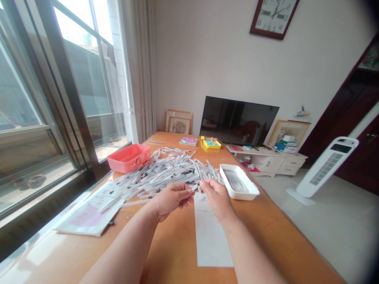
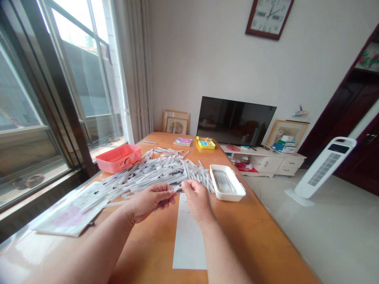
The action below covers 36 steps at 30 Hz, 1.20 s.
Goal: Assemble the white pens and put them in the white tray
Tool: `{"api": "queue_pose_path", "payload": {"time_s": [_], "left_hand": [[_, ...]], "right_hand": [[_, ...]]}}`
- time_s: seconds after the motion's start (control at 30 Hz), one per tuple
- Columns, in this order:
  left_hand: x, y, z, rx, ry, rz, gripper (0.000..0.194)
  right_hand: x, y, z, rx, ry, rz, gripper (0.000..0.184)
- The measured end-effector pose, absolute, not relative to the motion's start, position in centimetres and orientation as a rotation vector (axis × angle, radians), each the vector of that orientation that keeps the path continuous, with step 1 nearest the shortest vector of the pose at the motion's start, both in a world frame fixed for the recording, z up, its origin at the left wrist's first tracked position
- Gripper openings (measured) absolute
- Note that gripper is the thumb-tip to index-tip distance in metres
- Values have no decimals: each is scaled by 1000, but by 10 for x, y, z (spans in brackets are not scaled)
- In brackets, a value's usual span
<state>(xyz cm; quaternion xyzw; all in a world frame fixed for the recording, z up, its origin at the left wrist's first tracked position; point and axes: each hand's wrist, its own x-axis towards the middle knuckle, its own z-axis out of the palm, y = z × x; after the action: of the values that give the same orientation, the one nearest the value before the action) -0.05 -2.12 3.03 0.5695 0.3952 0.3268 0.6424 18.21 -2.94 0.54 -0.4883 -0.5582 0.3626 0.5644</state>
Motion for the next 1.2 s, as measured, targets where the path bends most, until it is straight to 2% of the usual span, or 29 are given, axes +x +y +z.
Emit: {"api": "queue_pose_path", "payload": {"time_s": [0.53, 0.77, 1.03, 1.2], "left_hand": [[-1, -20, 27, 1343, 889, 736, 30], [-1, -18, 22, 1372, 900, 738, 31], [1, -15, 12, 1481, 937, 730, 29], [3, -17, 14, 1546, 954, 707, 28]], "right_hand": [[183, -29, 4, -1113, -1317, 884, 28], [186, -29, 3, -1124, -1359, 929, 32], [184, -23, -4, -1257, -1483, 689, 34], [185, -23, -6, -1366, -1576, 466, 44]]}}
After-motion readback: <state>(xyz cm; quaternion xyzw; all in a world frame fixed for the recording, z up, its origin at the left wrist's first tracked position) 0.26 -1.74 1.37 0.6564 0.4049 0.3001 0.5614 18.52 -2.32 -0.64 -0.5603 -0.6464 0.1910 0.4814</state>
